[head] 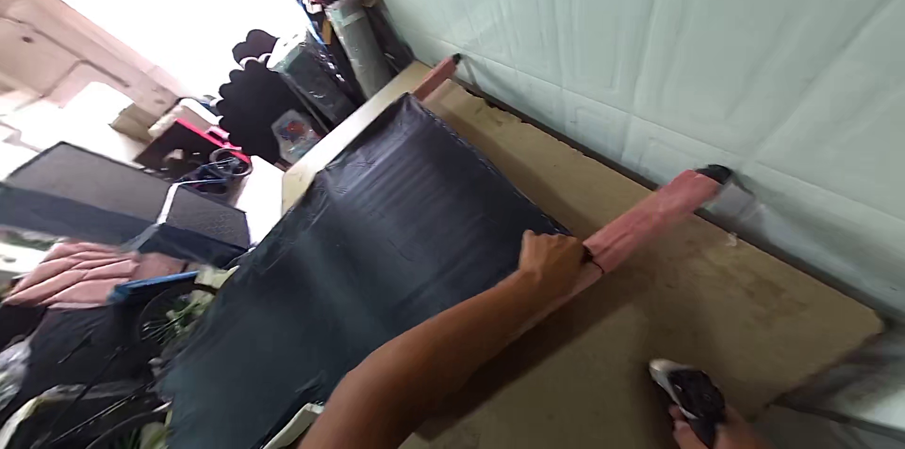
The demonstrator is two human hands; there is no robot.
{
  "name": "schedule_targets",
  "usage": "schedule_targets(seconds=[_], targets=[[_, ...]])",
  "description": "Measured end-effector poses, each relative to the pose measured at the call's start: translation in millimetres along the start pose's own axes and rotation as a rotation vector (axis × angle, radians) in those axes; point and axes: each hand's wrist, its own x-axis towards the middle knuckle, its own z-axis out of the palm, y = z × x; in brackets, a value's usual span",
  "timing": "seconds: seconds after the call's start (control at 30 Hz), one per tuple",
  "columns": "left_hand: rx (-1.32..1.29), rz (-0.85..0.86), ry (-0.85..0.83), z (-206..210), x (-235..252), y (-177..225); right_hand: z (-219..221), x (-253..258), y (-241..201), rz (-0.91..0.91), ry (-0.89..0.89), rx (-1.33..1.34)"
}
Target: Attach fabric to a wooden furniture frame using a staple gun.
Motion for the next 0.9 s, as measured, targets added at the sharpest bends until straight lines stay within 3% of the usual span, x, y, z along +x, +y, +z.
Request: schedule_targets(seconds=[0.27, 0.5, 0.67, 0.77, 0.9], targets=[[0.142, 0.102, 0.236, 16.9, -10.9, -10.4, -10.3, -11.0, -16.8, 0.079, 0.066, -0.064], [0.255, 0.032, -0.077, -10.8, -29.2, -19.9, -13.1, -9.5, -18.9, 0.107, 0.033, -0.063], [0.278, -0.040, -0.176, 12.2, -43.7, -37.6, -12.4, -10.7, -17.5, 0.086, 0.037, -0.066], [0.216, -0.037, -0.060, 28.9, -57.5, -47.2, -13.2, -11.3, -18.9, 0.076, 0.038, -0.075], [0.166, 0.097, 0.292, 40.2, -59.9, -53.6, -13.2, -12.7, -20.2, 0.071, 0.032, -0.068]])
